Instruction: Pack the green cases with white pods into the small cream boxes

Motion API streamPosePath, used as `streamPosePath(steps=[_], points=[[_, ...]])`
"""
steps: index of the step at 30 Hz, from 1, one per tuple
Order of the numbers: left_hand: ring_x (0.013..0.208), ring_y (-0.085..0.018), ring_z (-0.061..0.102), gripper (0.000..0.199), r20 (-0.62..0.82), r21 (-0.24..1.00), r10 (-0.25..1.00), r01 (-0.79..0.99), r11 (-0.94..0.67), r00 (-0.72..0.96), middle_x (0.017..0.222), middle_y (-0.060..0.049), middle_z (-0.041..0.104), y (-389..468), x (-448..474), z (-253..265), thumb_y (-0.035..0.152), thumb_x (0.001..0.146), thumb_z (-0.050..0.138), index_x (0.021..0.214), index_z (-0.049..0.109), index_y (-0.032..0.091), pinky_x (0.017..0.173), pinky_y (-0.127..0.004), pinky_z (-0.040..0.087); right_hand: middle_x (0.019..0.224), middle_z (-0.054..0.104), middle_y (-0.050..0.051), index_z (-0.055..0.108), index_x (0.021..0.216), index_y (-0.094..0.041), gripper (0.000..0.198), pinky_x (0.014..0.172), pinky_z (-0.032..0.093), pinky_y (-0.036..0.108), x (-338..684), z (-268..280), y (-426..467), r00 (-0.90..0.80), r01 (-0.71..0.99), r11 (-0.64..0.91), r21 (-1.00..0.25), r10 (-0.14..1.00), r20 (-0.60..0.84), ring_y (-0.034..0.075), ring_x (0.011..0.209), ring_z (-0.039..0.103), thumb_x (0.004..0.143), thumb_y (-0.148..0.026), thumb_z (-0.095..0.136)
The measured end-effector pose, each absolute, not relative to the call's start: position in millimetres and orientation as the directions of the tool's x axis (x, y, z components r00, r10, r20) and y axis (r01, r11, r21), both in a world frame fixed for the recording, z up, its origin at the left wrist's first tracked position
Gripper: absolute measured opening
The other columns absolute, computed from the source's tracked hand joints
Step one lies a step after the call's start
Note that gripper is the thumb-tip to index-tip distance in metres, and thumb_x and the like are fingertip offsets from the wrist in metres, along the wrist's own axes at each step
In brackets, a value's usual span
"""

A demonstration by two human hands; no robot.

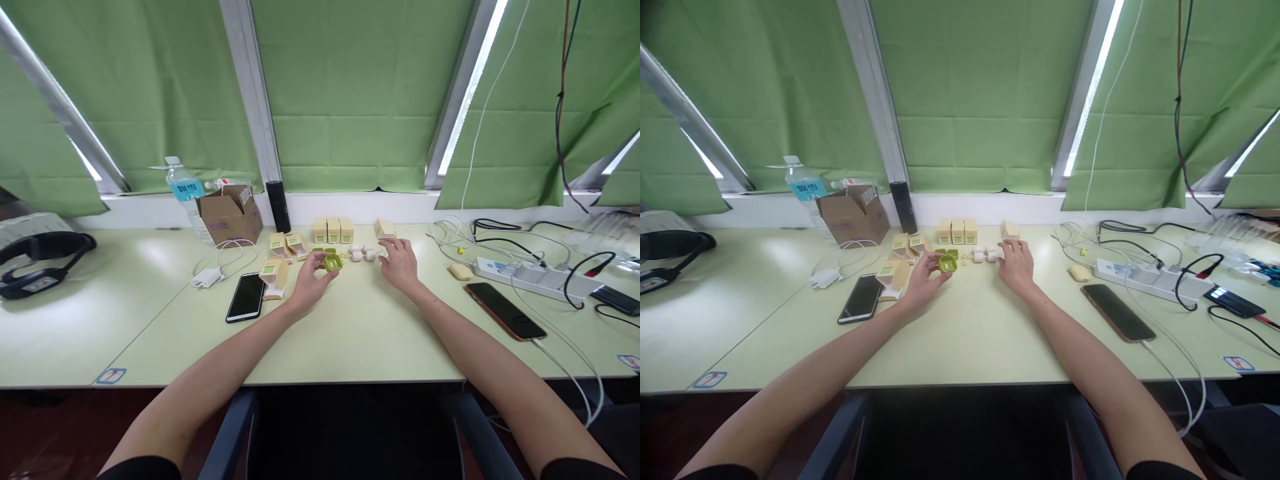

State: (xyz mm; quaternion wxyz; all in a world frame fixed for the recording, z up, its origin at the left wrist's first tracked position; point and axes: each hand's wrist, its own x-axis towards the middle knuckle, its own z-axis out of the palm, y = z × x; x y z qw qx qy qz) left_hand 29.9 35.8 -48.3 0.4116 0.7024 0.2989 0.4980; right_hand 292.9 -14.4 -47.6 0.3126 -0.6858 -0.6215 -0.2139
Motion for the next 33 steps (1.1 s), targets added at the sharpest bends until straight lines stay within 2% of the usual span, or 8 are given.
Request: streamPosePath(steps=[3,10,15,20,25,28,31,33], points=[[0.11,-0.022,0.068,0.041,0.46,0.867,0.818,0.027,-0.498,0.345,0.122,-0.008,0.07,34,30,-49,0.027,0.08,0.08,0.116,0.06,0.023,0.096,-0.038,0.053,0.139,0.063,0.017,0.066,0.134,-0.017,0.043,0.104,0.042,0.053,299,-53,-11,0.126,0.992,-0.119,-0.052,0.785,0.607,0.039,0.128,0.045,0.093,-0.019,0.054],[0.11,-0.022,0.064,0.04,0.515,0.804,0.776,0.109,-0.584,0.365,0.124,-0.008,0.065,32,27,-52,0.027,0.08,0.079,0.117,0.064,0.024,0.102,-0.041,0.051,0.157,0.05,0.017,0.063,0.137,-0.019,0.044,0.114,0.029,0.056,282,-62,-7,0.006,0.98,-0.108,0.168,0.857,0.515,0.04,0.143,0.038,0.094,-0.02,0.054],[0.113,-0.024,0.063,0.04,0.516,0.779,0.755,0.146,-0.61,0.405,0.126,-0.009,0.062,30,25,-52,0.026,0.082,0.079,0.12,0.065,0.025,0.104,-0.044,0.05,0.154,0.055,0.016,0.065,0.129,-0.015,0.039,0.117,0.027,0.051,285,-67,-3,-0.048,0.984,-0.046,0.174,0.862,0.504,0.037,0.145,0.039,0.092,-0.013,0.052],[0.116,-0.023,0.06,0.04,0.53,0.743,0.714,0.157,-0.651,0.457,0.126,-0.008,0.06,22,24,-48,0.022,0.083,0.077,0.121,0.064,0.026,0.107,-0.044,0.049,0.12,0.076,0.017,0.067,0.119,-0.013,0.036,0.113,0.029,0.046,289,-68,1,-0.06,0.989,-0.019,0.147,0.856,0.513,0.033,0.138,0.047,0.09,-0.004,0.048],[0.119,-0.023,0.059,0.041,0.561,0.706,0.674,0.148,-0.693,0.48,0.128,-0.009,0.058,19,25,-46,0.021,0.084,0.076,0.122,0.063,0.026,0.11,-0.044,0.048,0.115,0.075,0.018,0.068,0.119,-0.013,0.041,0.107,0.034,0.046,289,-68,2,-0.053,0.992,-0.025,0.127,0.816,0.576,0.033,0.122,0.055,0.084,0.001,0.05],[0.125,-0.025,0.056,0.042,0.561,0.701,0.677,0.163,-0.695,0.475,0.128,-0.009,0.058,21,25,-46,0.02,0.083,0.077,0.122,0.063,0.026,0.112,-0.047,0.046,0.119,0.071,0.018,0.068,0.122,-0.014,0.038,0.106,0.038,0.048,287,-64,1,-0.03,0.999,0.035,0.006,0.755,0.655,0.033,0.119,0.056,0.09,-0.005,0.049],[0.131,-0.028,0.049,0.041,0.586,0.677,0.673,0.184,-0.712,0.451,0.125,-0.009,0.061,24,26,-47,0.02,0.082,0.078,0.121,0.064,0.026,0.114,-0.05,0.044,0.122,0.066,0.018,0.067,0.125,-0.016,0.034,0.102,0.047,0.048,282,-58,-1,0.11,0.943,0.161,-0.291,0.673,0.731,0.032,0.116,0.059,0.095,-0.015,0.05],[0.132,-0.029,0.047,0.042,0.604,0.663,0.669,0.194,-0.723,0.432,0.124,-0.009,0.062,25,26,-47,0.02,0.082,0.078,0.121,0.064,0.026,0.114,-0.05,0.043,0.122,0.063,0.016,0.067,0.123,-0.019,0.031,0.098,0.053,0.047,274,-53,-5,0.219,0.809,0.293,-0.51,0.656,0.723,0.029,0.111,0.062,0.095,-0.023,0.055]])
